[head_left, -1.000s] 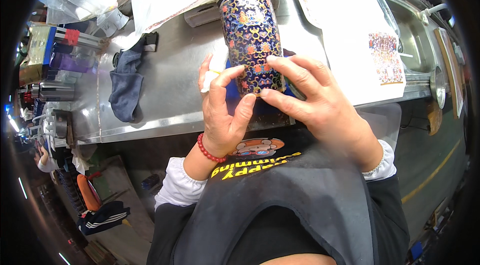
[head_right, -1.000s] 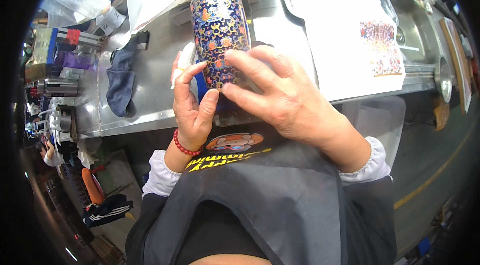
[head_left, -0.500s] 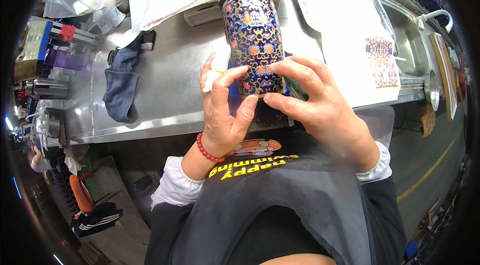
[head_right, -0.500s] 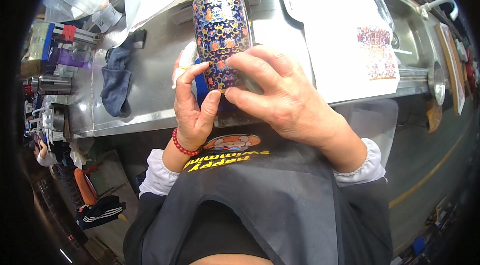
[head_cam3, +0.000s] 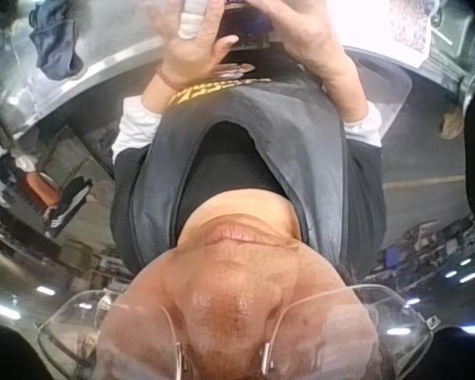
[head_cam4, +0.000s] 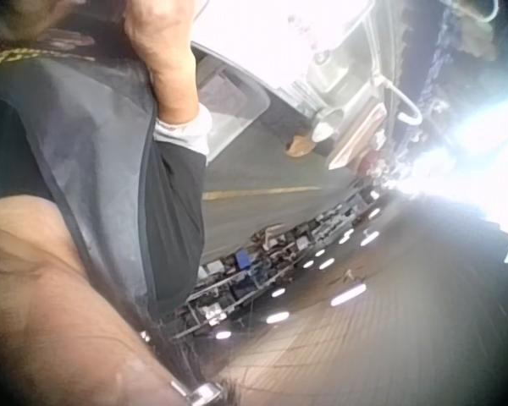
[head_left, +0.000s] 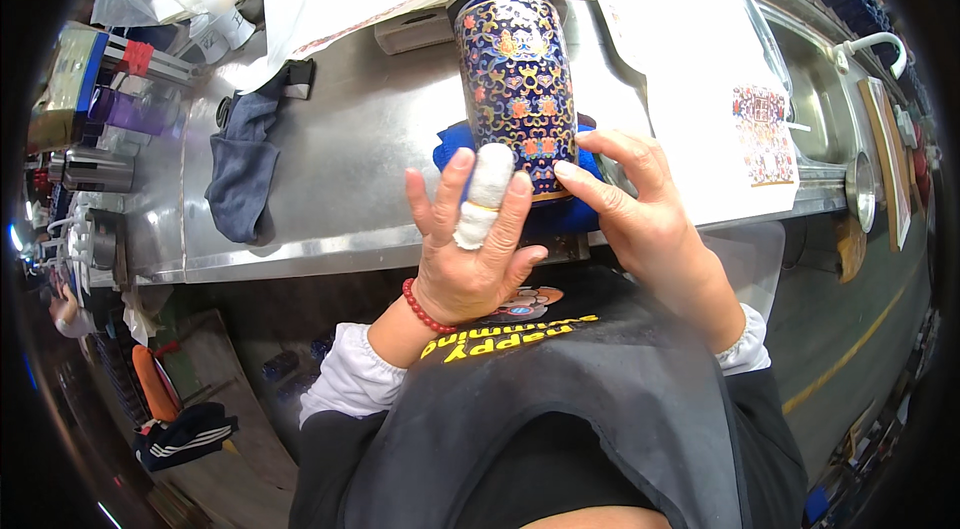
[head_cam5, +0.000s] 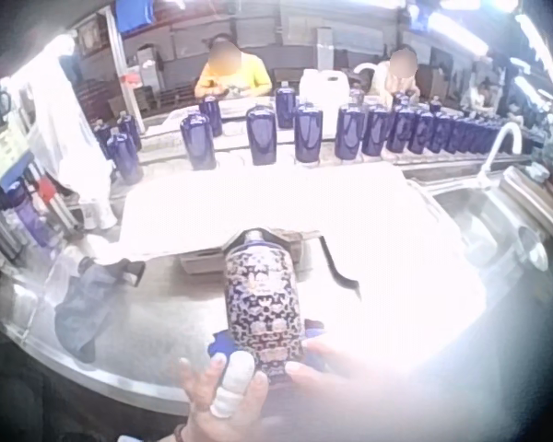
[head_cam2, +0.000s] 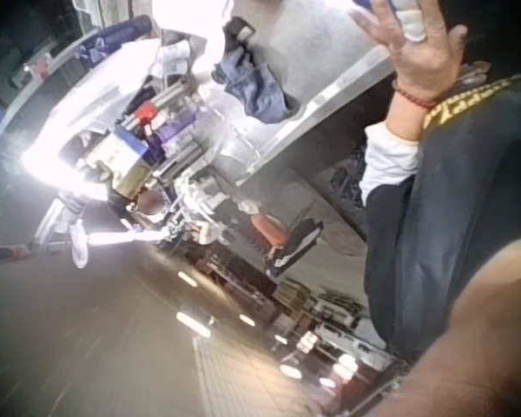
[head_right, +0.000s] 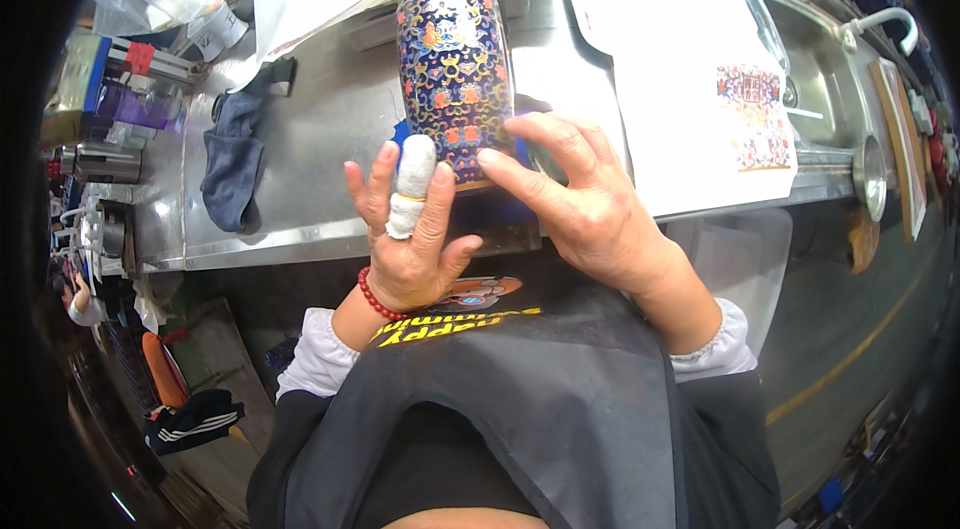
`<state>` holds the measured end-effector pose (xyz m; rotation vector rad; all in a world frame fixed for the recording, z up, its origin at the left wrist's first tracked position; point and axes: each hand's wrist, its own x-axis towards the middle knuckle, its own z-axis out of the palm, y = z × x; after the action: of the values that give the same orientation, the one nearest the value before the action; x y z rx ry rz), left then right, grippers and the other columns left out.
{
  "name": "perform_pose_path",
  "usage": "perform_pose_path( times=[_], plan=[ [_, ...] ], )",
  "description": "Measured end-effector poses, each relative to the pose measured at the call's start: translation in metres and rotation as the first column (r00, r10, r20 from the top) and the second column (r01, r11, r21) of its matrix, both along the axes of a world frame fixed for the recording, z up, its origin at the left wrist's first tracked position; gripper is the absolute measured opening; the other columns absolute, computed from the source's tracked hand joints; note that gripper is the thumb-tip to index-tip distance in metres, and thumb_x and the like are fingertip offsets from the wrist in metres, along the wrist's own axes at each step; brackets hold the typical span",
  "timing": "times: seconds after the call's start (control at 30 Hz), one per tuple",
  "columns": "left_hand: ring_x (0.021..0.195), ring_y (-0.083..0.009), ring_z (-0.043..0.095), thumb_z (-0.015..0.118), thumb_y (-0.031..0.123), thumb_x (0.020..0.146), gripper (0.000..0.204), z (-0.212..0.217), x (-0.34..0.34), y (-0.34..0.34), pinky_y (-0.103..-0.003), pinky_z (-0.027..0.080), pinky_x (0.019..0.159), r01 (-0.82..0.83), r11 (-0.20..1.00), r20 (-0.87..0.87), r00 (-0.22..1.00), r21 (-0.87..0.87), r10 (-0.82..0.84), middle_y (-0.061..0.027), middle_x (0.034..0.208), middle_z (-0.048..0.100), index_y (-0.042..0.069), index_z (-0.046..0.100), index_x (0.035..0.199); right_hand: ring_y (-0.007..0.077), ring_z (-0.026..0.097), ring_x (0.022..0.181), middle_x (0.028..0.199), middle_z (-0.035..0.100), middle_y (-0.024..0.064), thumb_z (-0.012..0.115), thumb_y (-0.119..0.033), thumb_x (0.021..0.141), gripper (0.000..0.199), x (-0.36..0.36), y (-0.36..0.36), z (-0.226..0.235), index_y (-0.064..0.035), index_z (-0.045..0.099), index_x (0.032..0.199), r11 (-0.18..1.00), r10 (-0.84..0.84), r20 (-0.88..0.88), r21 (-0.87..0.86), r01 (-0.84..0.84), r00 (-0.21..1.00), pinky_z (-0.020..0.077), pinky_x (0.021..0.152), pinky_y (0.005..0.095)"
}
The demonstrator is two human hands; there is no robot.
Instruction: The person holds a decorated ceramic vase and scrubs its surface with a green sponge. The person rotates the vase to clean different sides, then places it on a tray with other similar vases and picks up a plain blue vase to continue the task.
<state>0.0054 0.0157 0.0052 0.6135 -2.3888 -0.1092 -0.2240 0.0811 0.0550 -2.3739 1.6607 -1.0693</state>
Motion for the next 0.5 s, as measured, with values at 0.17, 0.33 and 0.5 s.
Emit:
perform_pose_path(
  times=[0.17, 0.33, 0.5],
  plan=[
    [0.147, -0.0417, 0.032, 0.051, 0.052, 0.102, 0.066, -0.013, 0.008, 0.002, -0.063, 0.005, 0.121, -0.007, 0.979, -0.177, 0.983, 0.205, 0.044, -0.022, 0.149, 0.05, 0.001, 0.055, 0.143, 0.0384, 0.057, 0.115, 0.129, 0.057, 0.0172, 0.067, 0.006, 0.072, 0.056, -0.001, 0.002, -0.009, -0.0077, 0.068, 0.126, 1.0, 0.002, -0.023, -0.025, -0.003, 1.0, 0.0486, 0.098, 0.0459],
    [0.146, -0.0412, 0.032, 0.045, 0.057, 0.102, 0.072, -0.017, 0.015, 0.009, -0.063, 0.004, 0.122, -0.025, 0.987, -0.095, 0.995, 0.158, 0.04, -0.0216, 0.146, 0.053, 0.0, 0.054, 0.144, 0.0388, 0.058, 0.113, 0.129, 0.057, 0.0181, 0.067, 0.006, 0.072, 0.057, 0.0, 0.001, -0.014, -0.0073, 0.069, 0.127, 0.999, 0.028, 0.01, -0.038, -0.028, 1.0, 0.0485, 0.097, 0.0468],
    [0.147, -0.0387, 0.032, 0.04, 0.064, 0.101, 0.075, -0.002, 0.01, -0.004, -0.063, 0.002, 0.122, 0.027, 0.996, -0.06, 0.998, 0.09, -0.022, -0.0186, 0.145, 0.055, 0.003, 0.058, 0.14, 0.0381, 0.058, 0.114, 0.128, 0.057, 0.0173, 0.067, 0.006, 0.073, 0.054, -0.001, 0.002, -0.009, -0.0075, 0.069, 0.125, 0.999, 0.013, -0.001, -0.032, -0.013, 1.0, 0.0486, 0.097, 0.0467]
  ],
)
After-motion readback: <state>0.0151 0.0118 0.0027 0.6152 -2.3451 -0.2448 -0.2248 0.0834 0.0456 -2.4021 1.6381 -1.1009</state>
